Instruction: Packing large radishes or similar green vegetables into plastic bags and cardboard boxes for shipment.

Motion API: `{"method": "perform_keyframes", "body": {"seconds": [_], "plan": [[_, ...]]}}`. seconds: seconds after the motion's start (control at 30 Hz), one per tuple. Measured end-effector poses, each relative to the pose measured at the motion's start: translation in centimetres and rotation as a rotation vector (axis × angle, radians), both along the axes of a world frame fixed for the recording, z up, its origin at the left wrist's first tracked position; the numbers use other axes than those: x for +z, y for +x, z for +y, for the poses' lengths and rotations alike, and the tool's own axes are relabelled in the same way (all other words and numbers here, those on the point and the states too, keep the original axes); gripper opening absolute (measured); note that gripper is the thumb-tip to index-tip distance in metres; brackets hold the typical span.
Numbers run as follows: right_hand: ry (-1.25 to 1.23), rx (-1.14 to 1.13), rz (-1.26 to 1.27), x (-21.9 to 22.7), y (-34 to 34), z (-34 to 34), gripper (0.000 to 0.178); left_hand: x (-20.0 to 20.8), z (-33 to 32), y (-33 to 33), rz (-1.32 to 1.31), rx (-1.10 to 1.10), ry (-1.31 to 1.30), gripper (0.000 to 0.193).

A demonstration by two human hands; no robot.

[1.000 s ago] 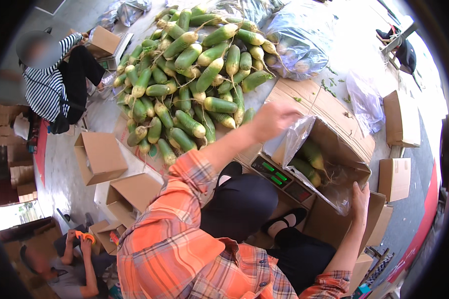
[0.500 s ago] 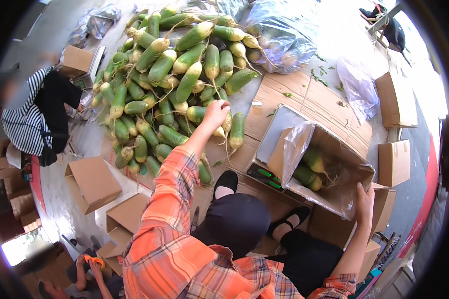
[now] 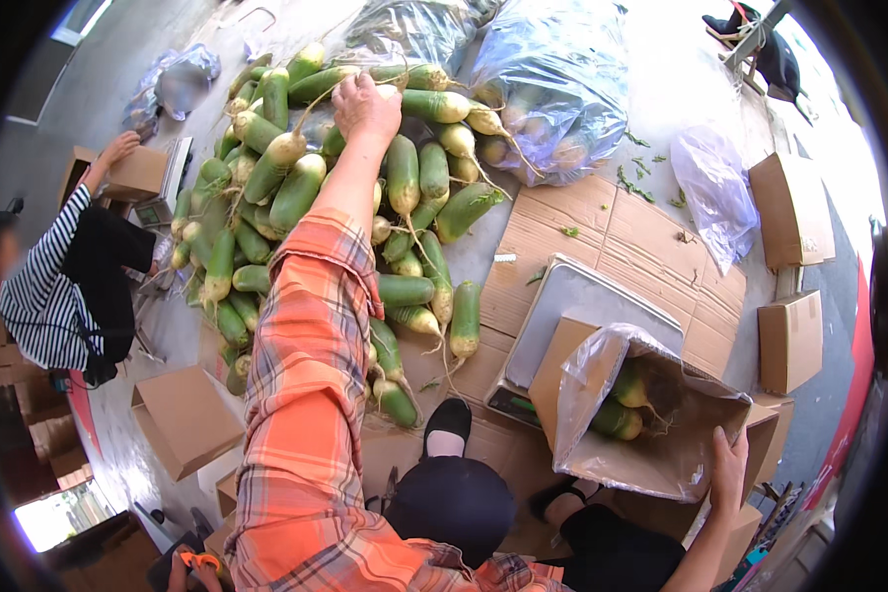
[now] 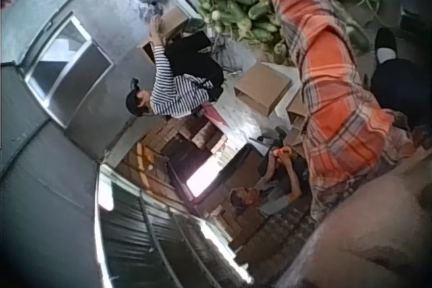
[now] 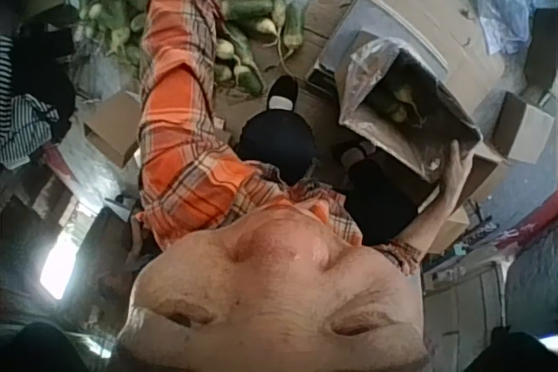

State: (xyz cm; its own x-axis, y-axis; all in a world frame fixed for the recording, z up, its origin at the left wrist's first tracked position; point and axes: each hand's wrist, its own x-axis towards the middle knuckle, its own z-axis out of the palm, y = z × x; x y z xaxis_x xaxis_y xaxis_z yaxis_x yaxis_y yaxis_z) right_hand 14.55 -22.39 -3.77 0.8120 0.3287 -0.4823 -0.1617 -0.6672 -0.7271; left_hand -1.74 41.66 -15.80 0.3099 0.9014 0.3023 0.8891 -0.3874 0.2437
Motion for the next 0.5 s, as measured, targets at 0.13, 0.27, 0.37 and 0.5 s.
{"method": "perform_keyframes", "body": {"seconds": [0.13,0.27,0.37,0.5], "plan": [[0.012,-0.016,0.033,0.2,0.1,0.3,0.047,-0.2,0.0,3.0,0.059,0.003,-0.168,0.069],[0.029,-0.028,0.069,0.1,0.5,0.2,0.047,-0.7,-1.0,4.3,0.172,-0.099,-0.261,0.046],[0.054,-0.043,0.106,0.4,0.8,0.9,0.047,-5.0,-1.5,3.3,0.096,-0.218,-0.098,0.031],[0.057,-0.019,0.091,0.3,1.1,0.4,0.046,-4.8,-3.7,0.2,-0.147,-0.363,-0.023,0.032]]}}
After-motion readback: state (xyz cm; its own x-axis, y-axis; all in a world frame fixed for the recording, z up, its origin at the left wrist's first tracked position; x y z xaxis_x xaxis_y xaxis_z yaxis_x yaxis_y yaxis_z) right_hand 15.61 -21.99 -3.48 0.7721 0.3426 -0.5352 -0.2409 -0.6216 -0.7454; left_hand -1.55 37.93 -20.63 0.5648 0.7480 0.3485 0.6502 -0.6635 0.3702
